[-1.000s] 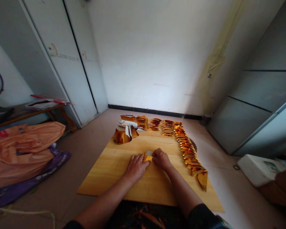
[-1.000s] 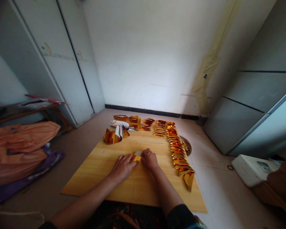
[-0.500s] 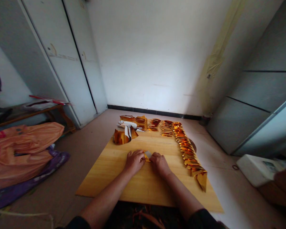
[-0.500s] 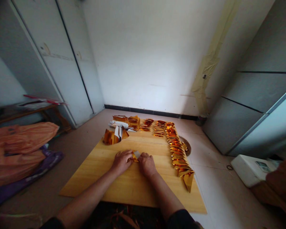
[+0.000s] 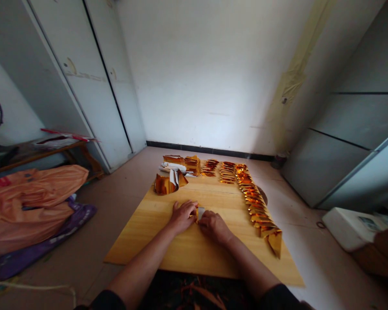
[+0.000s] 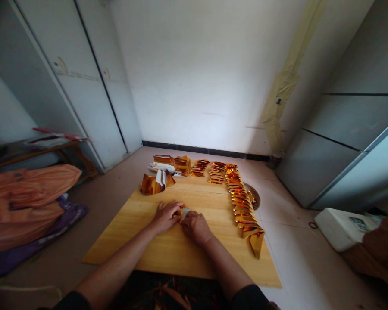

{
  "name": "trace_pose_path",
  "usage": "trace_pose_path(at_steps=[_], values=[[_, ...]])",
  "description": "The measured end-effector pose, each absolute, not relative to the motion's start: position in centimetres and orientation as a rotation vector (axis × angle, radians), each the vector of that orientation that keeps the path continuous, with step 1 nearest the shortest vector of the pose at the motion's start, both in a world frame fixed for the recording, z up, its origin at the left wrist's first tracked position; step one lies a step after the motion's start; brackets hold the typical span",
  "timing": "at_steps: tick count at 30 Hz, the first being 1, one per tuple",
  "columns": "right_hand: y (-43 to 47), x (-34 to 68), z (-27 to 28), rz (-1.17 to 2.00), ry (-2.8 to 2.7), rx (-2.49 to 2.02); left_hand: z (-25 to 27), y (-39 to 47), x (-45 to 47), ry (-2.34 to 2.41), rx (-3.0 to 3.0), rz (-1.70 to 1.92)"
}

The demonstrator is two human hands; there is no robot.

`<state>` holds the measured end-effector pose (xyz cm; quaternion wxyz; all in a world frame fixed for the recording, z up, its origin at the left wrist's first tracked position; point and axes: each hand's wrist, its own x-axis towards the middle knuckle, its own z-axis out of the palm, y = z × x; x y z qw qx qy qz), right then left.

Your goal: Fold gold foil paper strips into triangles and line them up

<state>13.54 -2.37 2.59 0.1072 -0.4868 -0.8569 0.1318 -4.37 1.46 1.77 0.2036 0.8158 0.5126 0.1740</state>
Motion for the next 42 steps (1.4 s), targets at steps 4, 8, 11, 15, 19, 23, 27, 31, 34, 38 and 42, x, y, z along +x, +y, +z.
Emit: trace_pose_path(at_steps=[4, 8, 11, 15, 19, 23, 27, 31, 34, 38, 42], values=[[-1.3, 15.9, 1.6, 0.364, -2.421, -1.334, 1.5, 1.8, -4.7, 1.381, 2.294, 0.472], [-1.3, 16.7, 1.8, 0.406, -2.428, -1.363, 1.5, 2.0, -5.0, 1.353, 2.296, 0.48], [-1.3, 16.0, 2.2, 0.418, -2.43, -1.351, 1.9, 2.0, -5.1, 1.334, 2.322, 0.435], [-0.8, 15.1, 2.0, 0.43, -2.407, -1.346, 2.4, 2.1, -5.2, 1.308, 2.343, 0.368], [-0.2, 15.0, 1.5, 0.444, -2.375, -1.261, 2.6, 2.1, -5.4, 1.284, 2.346, 0.332], [0.0, 14.8, 1.5, 0.58, -2.331, -1.091, 2.5, 2.2, -5.5, 1.288, 2.34, 0.294], [0.2, 14.3, 2.0, 0.711, -2.314, -0.963, 2.4, 2.3, -5.6, 1.285, 2.343, 0.283], [0.5, 14.1, 2.3, 0.771, -2.312, -0.916, 2.4, 2.2, -5.7, 1.275, 2.35, 0.284], [0.6, 14.2, 2.2, 0.784, -2.309, -0.929, 2.3, 2.2, -5.7, 1.278, 2.347, 0.293], [0.8, 14.4, 1.6, 0.747, -2.307, -0.902, 1.8, 2.5, -5.8, 1.267, 2.346, 0.317], [1.0, 14.3, 1.3, 0.723, -2.315, -0.974, 1.7, 2.5, -5.9, 1.246, 2.345, 0.32]])
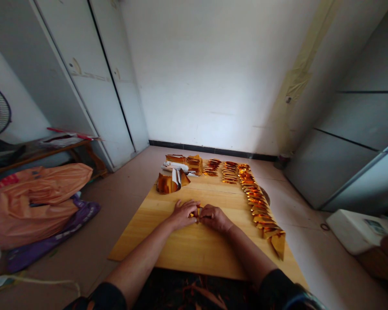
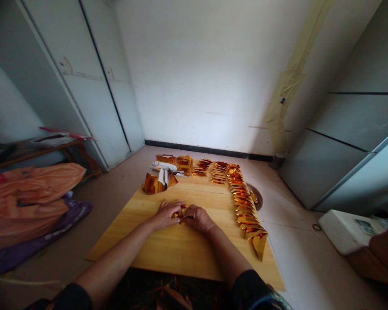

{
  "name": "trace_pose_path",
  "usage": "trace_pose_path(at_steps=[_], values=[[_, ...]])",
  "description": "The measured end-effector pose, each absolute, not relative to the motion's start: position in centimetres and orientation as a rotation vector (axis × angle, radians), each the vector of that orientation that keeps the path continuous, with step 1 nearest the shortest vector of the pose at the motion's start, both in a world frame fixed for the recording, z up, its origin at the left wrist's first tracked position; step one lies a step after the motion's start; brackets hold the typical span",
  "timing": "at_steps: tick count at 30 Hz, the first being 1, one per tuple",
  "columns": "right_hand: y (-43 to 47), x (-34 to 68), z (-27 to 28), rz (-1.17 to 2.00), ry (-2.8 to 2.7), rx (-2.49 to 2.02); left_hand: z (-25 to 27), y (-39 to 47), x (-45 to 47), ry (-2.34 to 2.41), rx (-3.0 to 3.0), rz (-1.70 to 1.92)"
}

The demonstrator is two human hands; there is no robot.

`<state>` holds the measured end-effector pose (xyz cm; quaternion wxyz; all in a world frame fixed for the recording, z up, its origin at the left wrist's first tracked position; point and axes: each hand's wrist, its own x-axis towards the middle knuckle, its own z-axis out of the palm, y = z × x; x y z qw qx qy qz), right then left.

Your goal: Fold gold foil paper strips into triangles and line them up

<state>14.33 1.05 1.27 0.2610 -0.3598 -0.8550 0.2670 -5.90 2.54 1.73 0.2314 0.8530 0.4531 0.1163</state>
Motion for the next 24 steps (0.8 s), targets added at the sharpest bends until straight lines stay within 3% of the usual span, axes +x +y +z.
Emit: trace_pose_path(at_steps=[12, 24], values=[[1.4, 12.8, 2.4, 0.586, -2.34, -1.472, 2.6, 2.4, -5.7, 1.248, 2.349, 0.276], [1.2, 12.1, 3.1, 0.513, -2.329, -1.613, 2.6, 2.3, -5.5, 1.298, 2.314, 0.281]])
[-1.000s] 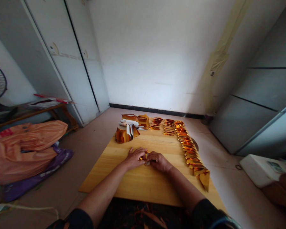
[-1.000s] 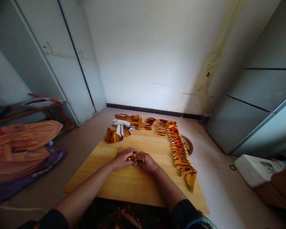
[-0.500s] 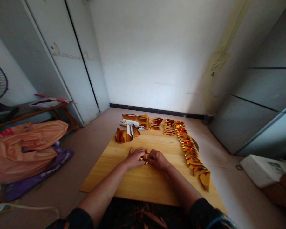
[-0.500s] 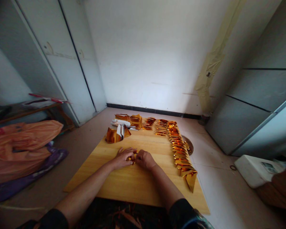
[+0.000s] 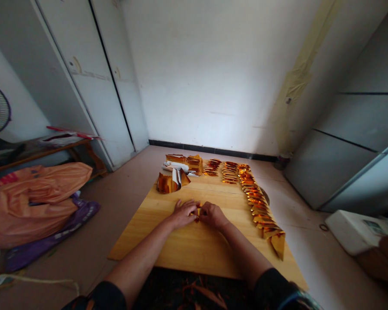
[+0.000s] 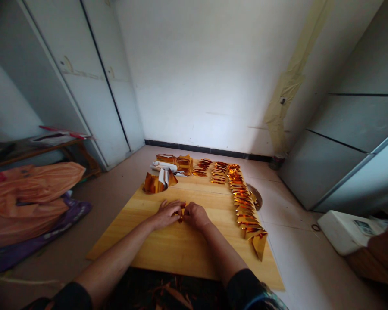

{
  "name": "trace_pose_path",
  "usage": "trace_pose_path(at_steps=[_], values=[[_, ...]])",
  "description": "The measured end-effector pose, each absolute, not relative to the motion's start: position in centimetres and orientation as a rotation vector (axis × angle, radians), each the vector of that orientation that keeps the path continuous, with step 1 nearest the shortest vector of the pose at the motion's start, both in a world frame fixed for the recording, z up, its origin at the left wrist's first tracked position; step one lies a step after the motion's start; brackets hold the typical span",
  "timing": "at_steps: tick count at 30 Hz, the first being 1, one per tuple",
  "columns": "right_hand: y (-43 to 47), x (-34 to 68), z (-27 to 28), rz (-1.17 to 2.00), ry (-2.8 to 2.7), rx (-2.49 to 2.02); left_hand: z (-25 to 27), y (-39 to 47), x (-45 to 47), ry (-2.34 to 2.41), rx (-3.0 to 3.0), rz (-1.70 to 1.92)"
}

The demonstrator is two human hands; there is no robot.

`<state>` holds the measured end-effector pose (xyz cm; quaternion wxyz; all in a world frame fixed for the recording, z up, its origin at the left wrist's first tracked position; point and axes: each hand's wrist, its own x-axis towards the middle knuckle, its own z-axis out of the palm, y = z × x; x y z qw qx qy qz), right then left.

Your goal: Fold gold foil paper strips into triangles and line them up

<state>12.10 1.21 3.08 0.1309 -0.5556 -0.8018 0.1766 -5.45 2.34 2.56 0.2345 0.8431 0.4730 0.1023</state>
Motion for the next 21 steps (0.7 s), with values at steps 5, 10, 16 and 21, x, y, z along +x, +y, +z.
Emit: trace_pose_path(at_steps=[5, 10, 16, 21], values=[[1.4, 12.3, 2.6, 0.551, -2.307, -1.566, 2.5, 2.2, -5.0, 1.337, 2.304, 0.346], [1.7, 12.5, 1.4, 0.571, -2.24, -1.49, 1.8, 2.2, -4.8, 1.356, 2.298, 0.407], [1.6, 13.0, 0.1, 0.548, -2.1, -1.428, 1.6, 2.2, -4.8, 1.362, 2.294, 0.435], [1.6, 13.2, -0.3, 0.528, -2.036, -1.44, 1.5, 2.2, -4.9, 1.356, 2.281, 0.423]])
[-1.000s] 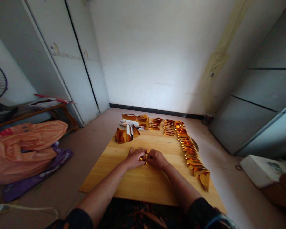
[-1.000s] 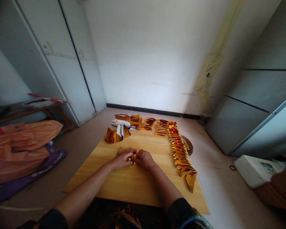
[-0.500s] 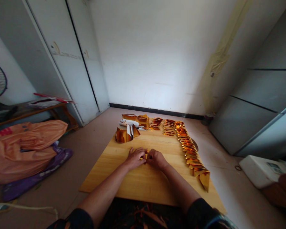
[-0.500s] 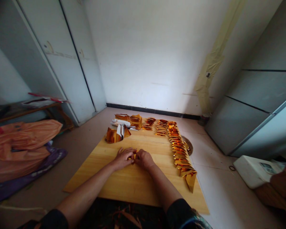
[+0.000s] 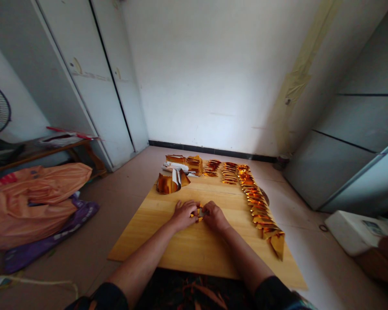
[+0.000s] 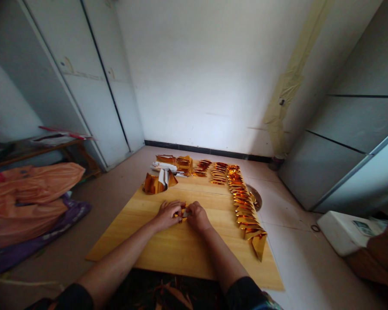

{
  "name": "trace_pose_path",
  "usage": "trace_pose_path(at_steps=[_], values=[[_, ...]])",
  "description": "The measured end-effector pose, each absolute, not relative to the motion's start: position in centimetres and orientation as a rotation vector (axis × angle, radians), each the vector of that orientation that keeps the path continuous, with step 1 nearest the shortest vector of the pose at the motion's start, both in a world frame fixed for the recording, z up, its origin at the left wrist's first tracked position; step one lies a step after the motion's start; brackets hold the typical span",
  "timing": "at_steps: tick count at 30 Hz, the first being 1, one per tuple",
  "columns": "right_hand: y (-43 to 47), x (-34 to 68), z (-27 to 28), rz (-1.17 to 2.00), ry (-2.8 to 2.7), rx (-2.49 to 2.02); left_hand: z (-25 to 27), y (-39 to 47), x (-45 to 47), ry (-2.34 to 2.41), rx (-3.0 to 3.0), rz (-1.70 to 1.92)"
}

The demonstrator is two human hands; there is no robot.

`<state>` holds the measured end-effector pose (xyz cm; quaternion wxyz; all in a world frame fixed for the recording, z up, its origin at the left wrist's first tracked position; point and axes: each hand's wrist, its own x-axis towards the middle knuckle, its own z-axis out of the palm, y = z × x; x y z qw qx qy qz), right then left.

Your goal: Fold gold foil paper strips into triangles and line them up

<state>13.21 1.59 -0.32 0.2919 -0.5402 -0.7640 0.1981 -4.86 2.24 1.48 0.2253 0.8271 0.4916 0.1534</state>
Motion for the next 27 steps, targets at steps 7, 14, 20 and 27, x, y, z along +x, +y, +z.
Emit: trace_pose_path(at_steps=[7, 14, 20, 27], values=[[1.6, 12.8, -0.9, 0.447, -2.016, -1.459, 1.2, 2.3, -4.9, 1.36, 2.306, 0.419], [-0.2, 12.3, -0.1, 0.352, -2.05, -1.424, 0.8, 1.7, -4.4, 1.431, 2.347, 0.501], [-3.0, 11.4, 0.7, 0.079, -2.202, -1.567, 1.0, 0.8, -3.4, 1.535, 2.332, 0.595], [-3.0, 12.2, 1.7, -0.076, -2.392, -1.592, 2.1, 1.3, -5.3, 1.382, 2.423, 0.398]])
